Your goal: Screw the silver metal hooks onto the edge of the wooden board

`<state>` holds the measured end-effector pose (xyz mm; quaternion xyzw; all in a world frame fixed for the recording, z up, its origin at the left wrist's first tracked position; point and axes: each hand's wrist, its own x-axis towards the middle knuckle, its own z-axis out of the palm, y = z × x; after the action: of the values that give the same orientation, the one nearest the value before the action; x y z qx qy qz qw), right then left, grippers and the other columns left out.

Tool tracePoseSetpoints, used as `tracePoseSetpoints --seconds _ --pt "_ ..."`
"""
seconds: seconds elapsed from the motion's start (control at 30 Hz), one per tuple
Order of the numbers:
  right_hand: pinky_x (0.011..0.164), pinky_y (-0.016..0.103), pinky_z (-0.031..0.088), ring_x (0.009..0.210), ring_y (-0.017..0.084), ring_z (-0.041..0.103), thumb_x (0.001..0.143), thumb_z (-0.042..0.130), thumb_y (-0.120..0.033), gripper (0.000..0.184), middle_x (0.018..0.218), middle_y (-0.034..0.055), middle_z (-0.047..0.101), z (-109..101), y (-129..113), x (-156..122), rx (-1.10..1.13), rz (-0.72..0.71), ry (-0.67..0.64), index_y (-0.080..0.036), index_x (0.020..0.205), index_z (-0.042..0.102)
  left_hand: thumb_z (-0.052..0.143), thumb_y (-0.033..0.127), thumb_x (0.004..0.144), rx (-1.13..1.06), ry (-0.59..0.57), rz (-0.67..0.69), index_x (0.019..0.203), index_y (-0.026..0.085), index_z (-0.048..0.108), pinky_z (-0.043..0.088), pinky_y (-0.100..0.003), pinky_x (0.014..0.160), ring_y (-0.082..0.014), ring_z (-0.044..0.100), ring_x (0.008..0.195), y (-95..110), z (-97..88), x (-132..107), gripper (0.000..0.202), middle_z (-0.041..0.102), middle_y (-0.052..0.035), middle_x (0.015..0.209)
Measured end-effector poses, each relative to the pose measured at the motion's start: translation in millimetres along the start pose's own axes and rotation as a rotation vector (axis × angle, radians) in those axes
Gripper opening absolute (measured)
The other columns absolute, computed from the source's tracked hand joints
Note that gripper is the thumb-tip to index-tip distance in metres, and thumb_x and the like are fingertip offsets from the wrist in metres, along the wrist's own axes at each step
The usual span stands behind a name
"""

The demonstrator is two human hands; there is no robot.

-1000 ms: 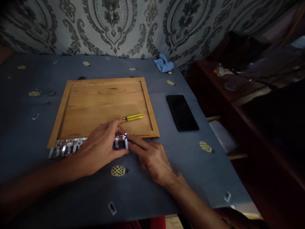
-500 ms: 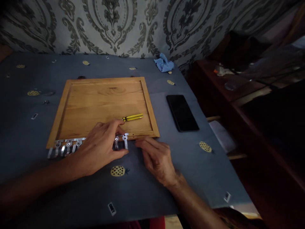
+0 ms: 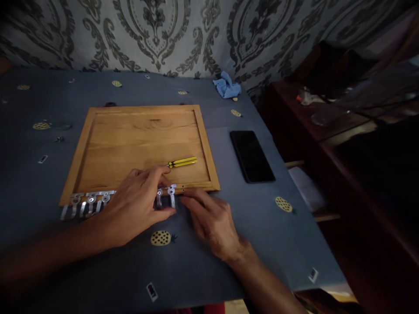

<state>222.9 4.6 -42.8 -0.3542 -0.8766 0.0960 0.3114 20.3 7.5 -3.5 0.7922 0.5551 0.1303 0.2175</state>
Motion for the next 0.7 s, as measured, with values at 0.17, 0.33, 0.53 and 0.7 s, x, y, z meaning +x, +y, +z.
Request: tracePoseSetpoints --seconds 0.17,0.33,0.53,0.7 --pt "0.062 0.02 0.057 0.075 0.011 0.07 0.095 0.047 -0.007 0.034 0.097 0.0062 0.074 2.5 1.6 -1.8 -0.047 -0.018 -0.041 -0.02 0.116 0.071 0.08 0.029 0.077 -0.012 0.028 0.023 0.117 0.017 0.045 0.046 -0.046 0.092 -0.0311 0.065 0.106 -1.8 2.7 -1.3 0.054 0.07 -0.0079 0.112" --pt "0.055 0.02 0.052 0.066 0.01 0.066 0.093 0.045 -0.005 0.039 0.094 0.0057 0.073 4.5 1.8 -2.3 -0.072 -0.011 -0.052 -0.022 0.115 0.073 0.078 0.027 0.077 -0.011 0.022 0.016 0.113 0.019 0.046 0.046 -0.047 0.092 -0.031 0.065 0.108 -1.6 1.9 -1.2 0.049 0.071 -0.0078 0.112" --pt "0.054 0.02 0.05 0.064 0.01 0.065 0.093 0.044 -0.007 0.037 0.092 0.0049 0.072 6.1 1.4 -2.8 -0.104 -0.004 -0.057 -0.023 0.113 0.072 0.079 0.026 0.076 -0.024 0.019 0.019 0.111 0.018 0.047 0.046 -0.047 0.091 -0.0318 0.065 0.108 -1.3 1.0 -0.7 0.048 0.071 -0.0087 0.112" --pt "0.053 0.018 0.047 0.06 0.009 0.062 0.095 0.042 -0.007 0.036 0.081 0.0027 0.067 6.5 -0.4 -0.2 -0.109 -0.021 -0.062 -0.02 0.111 0.071 0.078 0.025 0.077 -0.021 -0.002 0.007 0.112 0.018 0.047 0.046 -0.048 0.092 -0.0322 0.065 0.108 0.3 0.1 0.2 0.047 0.071 -0.009 0.111"
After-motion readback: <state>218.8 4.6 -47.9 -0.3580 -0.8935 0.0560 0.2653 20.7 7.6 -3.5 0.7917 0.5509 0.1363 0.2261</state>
